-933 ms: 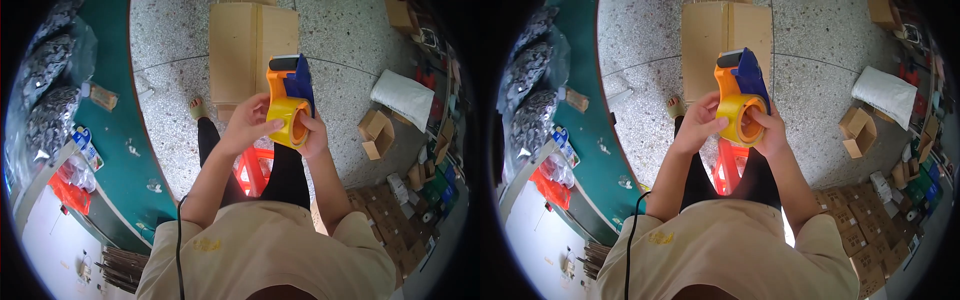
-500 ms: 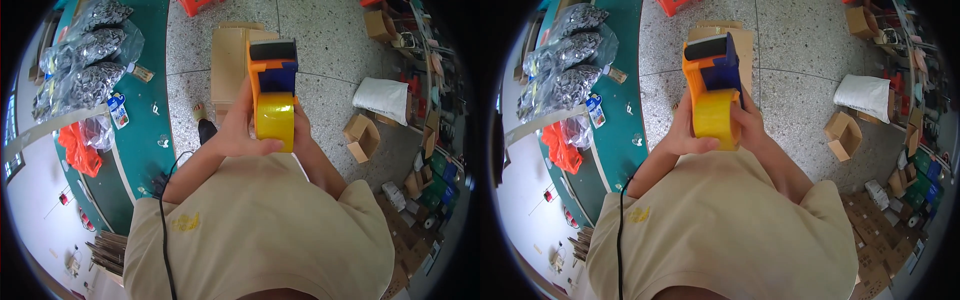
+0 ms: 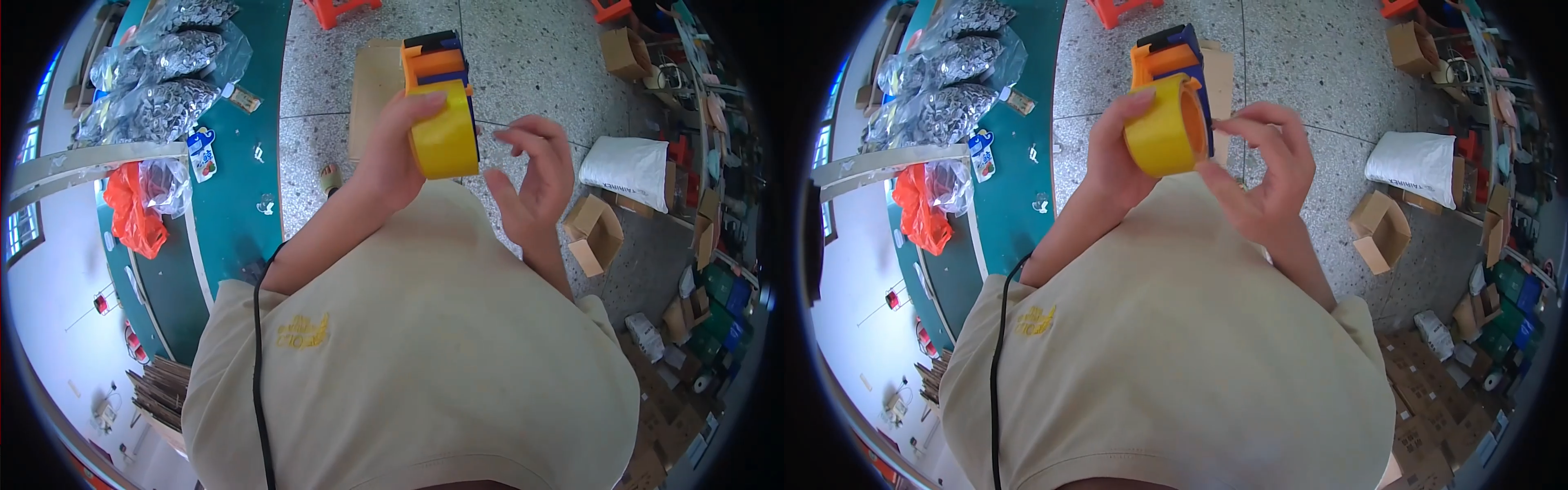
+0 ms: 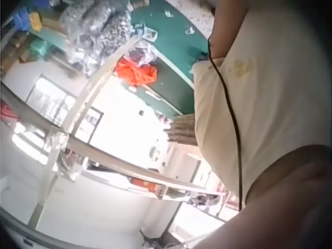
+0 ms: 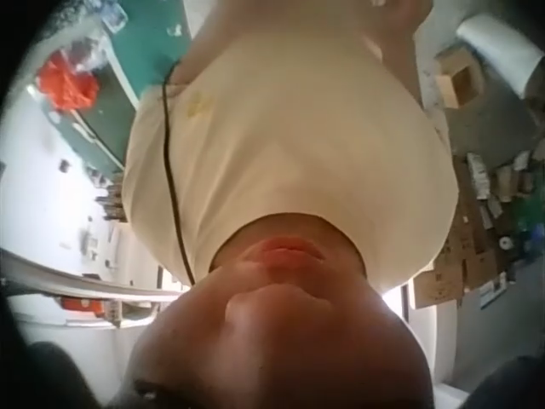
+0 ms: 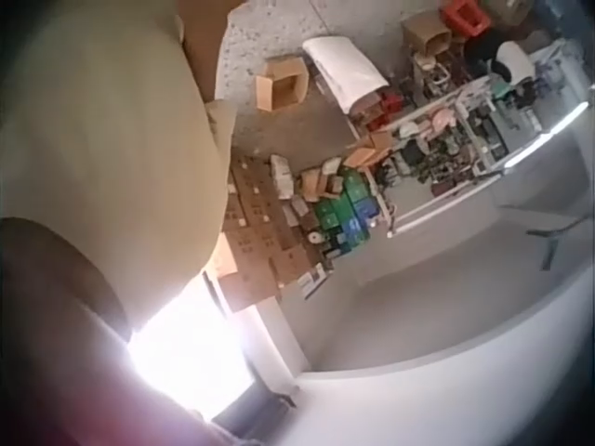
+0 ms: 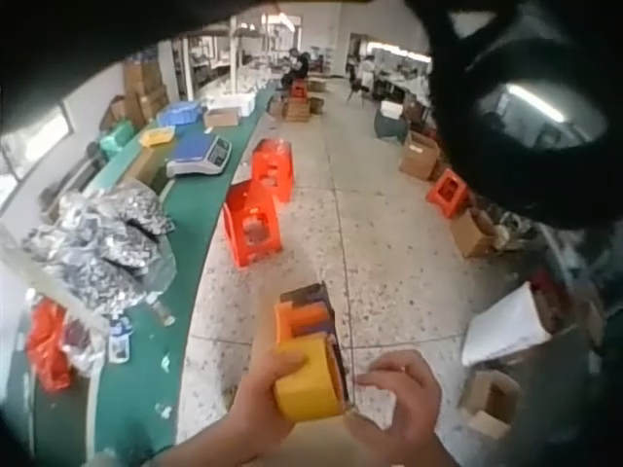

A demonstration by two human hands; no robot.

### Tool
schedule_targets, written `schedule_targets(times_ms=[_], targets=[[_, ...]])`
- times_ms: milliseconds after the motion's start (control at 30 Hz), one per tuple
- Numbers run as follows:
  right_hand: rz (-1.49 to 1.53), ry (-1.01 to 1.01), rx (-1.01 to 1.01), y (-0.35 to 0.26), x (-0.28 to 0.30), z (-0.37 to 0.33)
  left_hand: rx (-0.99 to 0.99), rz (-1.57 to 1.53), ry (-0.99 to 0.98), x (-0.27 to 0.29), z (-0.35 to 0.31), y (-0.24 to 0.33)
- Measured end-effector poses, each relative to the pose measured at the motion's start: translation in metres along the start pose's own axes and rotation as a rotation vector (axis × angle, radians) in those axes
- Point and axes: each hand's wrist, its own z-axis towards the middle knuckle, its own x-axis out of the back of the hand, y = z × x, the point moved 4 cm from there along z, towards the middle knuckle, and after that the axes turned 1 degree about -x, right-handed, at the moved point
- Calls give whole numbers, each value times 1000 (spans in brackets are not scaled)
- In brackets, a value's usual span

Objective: Preparing a cardboard box and troubleshooting or loading a tape dispenser for packaging.

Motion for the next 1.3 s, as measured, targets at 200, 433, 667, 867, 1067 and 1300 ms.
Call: schedule_targets(times_ms=[200,433,667,867,1067,1300], targets=[[118,-72,-59,-1,-10,-2,22,-36,-73,-16,1,5],[246,-31,-127,-4,-15,-11,-127,139,-130,-2,-1,0],[357,11,-251,-3,-4,-14,-139,198,-290,-2,-7,-2],[356,9,-215,-5,0,-20,-244,287,-330,-5,-6,-1],[406,16,-4,-8,5,-15,-379,312,-423,-16,-11,5],[372,-200,-68,-20,13,-23,-277,294,-437,-29,-15,10]])
